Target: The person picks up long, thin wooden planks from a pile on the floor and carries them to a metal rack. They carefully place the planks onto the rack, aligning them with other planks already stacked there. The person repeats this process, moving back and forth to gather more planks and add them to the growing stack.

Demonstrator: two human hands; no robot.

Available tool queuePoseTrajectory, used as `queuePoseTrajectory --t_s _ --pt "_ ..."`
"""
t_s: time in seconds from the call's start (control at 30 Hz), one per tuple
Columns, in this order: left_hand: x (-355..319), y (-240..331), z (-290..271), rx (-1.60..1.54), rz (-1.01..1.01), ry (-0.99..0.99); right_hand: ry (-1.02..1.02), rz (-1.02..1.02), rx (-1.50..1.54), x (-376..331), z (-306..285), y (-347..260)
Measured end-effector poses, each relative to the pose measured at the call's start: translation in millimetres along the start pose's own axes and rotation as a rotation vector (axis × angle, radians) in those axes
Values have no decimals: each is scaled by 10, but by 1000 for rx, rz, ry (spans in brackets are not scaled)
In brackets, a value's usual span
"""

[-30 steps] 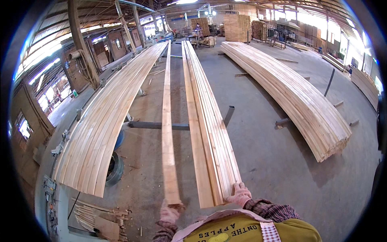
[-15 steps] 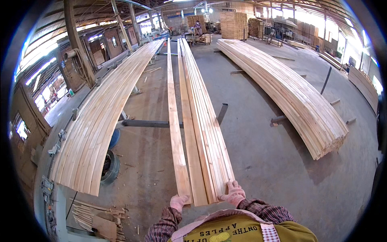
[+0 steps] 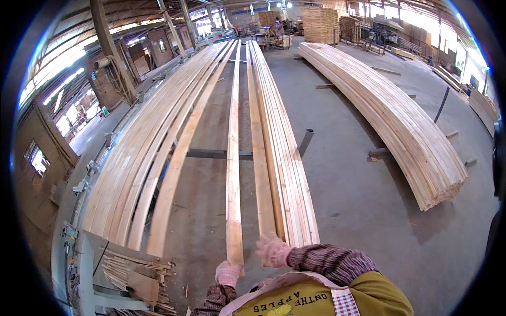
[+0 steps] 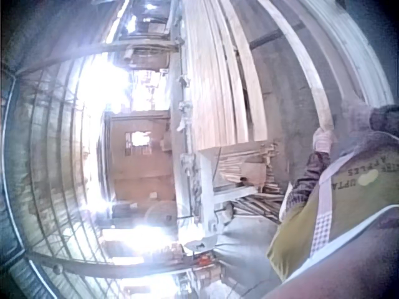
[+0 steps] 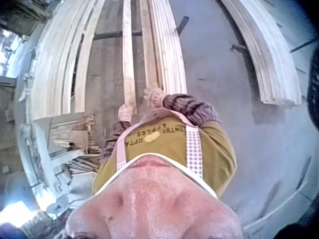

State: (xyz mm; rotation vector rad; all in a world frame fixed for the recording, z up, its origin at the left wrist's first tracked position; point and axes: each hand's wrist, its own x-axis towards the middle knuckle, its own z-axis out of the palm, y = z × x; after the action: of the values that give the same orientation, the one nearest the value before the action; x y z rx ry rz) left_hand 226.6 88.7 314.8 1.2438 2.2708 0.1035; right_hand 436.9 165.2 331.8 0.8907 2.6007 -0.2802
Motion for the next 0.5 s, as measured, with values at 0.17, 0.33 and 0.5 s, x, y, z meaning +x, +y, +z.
queuePoseTrajectory --t_s 0.17,0.33,0.5 --pt "-93 214 21 106 -9 -16 -322 -177 -239 595 -49 16" --pt "-26 317 326 70 15 12 -241 -193 -255 933 534 216" --pt "312 259 1171 398 -341 97 -28 -312 -292 338 -26 167"
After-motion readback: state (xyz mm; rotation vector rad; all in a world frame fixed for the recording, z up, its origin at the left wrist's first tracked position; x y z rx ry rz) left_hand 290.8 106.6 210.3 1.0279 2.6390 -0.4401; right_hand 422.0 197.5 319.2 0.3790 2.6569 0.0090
